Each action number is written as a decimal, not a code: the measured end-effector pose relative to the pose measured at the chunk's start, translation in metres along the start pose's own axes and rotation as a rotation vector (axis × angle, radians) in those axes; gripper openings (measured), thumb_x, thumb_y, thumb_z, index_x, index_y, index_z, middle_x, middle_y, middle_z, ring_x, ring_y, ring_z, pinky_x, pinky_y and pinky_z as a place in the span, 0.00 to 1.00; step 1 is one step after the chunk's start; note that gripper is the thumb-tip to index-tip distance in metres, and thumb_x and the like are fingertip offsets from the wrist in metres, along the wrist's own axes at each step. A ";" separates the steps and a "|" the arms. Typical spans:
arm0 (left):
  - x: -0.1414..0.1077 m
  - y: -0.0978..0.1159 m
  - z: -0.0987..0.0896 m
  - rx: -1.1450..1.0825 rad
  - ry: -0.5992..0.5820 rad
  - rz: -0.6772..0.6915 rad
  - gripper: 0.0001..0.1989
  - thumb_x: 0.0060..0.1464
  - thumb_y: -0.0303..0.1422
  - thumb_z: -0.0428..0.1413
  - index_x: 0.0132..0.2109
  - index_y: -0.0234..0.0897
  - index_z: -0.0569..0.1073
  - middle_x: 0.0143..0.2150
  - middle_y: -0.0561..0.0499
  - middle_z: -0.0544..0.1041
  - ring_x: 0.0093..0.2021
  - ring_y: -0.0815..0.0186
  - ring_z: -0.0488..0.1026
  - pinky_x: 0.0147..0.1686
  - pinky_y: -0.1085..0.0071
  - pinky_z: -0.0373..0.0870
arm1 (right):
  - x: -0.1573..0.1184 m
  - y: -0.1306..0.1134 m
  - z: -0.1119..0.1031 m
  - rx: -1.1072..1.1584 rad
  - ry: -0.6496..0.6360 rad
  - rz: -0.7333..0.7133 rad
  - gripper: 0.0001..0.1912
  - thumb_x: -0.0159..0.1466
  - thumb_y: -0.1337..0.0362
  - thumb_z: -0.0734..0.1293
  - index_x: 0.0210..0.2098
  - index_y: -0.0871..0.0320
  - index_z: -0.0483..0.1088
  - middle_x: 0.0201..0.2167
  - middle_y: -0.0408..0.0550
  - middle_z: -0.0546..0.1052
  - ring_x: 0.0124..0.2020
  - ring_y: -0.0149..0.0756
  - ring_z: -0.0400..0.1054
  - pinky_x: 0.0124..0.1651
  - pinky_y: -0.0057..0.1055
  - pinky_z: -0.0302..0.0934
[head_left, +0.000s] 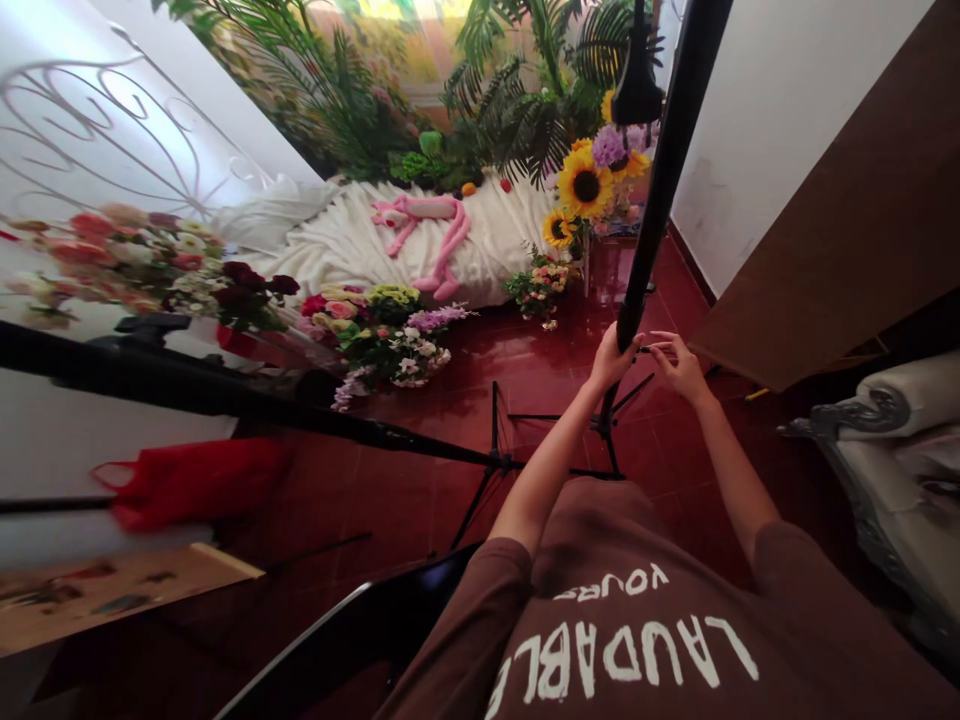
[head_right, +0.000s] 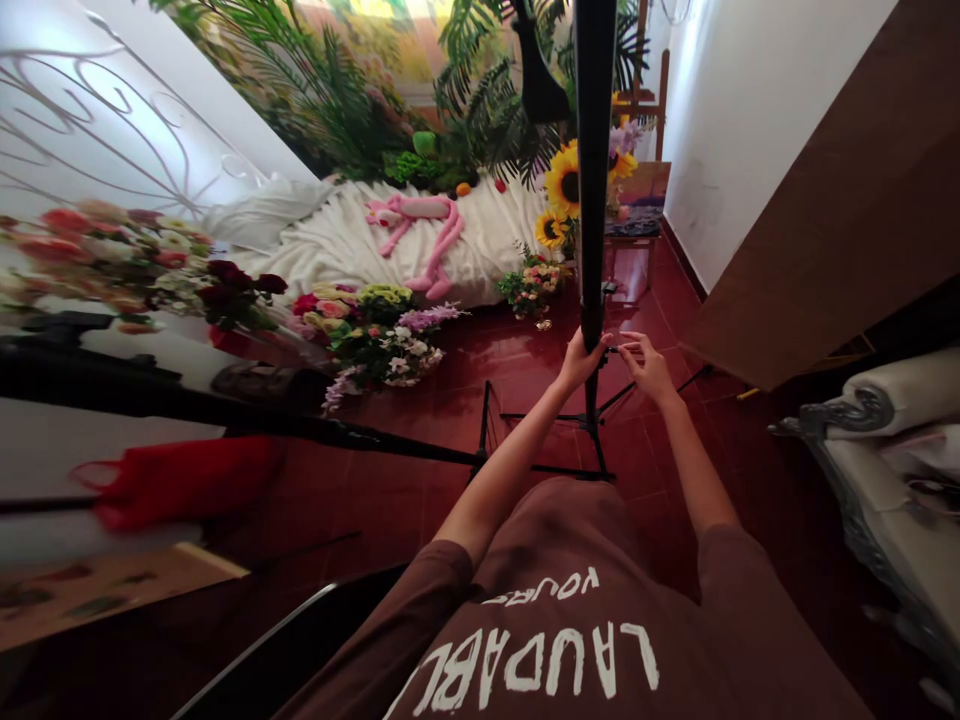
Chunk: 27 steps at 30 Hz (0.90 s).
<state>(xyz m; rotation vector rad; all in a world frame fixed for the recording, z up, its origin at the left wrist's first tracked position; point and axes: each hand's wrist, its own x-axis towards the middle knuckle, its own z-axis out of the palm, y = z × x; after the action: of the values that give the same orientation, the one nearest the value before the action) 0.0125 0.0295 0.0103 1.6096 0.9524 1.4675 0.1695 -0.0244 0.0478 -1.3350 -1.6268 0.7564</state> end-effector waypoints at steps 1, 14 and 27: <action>0.000 0.000 0.000 0.004 0.000 0.000 0.15 0.55 0.45 0.56 0.39 0.38 0.68 0.32 0.51 0.70 0.32 0.69 0.68 0.34 0.72 0.66 | 0.001 0.001 0.002 0.020 0.012 0.018 0.23 0.63 0.48 0.64 0.53 0.54 0.66 0.40 0.50 0.77 0.41 0.38 0.74 0.46 0.39 0.69; -0.001 0.002 0.000 0.035 -0.001 -0.022 0.15 0.55 0.44 0.56 0.40 0.36 0.68 0.32 0.51 0.71 0.32 0.70 0.68 0.34 0.73 0.65 | 0.010 -0.003 0.029 0.161 0.136 0.140 0.19 0.65 0.47 0.60 0.44 0.54 0.70 0.21 0.39 0.69 0.19 0.26 0.61 0.23 0.23 0.57; -0.013 0.014 -0.001 0.172 -0.003 -0.190 0.17 0.57 0.43 0.54 0.49 0.38 0.68 0.37 0.48 0.75 0.34 0.67 0.73 0.36 0.71 0.68 | 0.026 0.000 0.032 0.660 0.091 0.708 0.09 0.63 0.63 0.62 0.40 0.59 0.69 0.12 0.34 0.64 0.10 0.21 0.50 0.14 0.20 0.41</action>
<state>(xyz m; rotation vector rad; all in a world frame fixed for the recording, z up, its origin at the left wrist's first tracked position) 0.0107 0.0121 0.0170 1.5918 1.2223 1.2819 0.1396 0.0032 0.0402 -1.3935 -0.6831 1.4664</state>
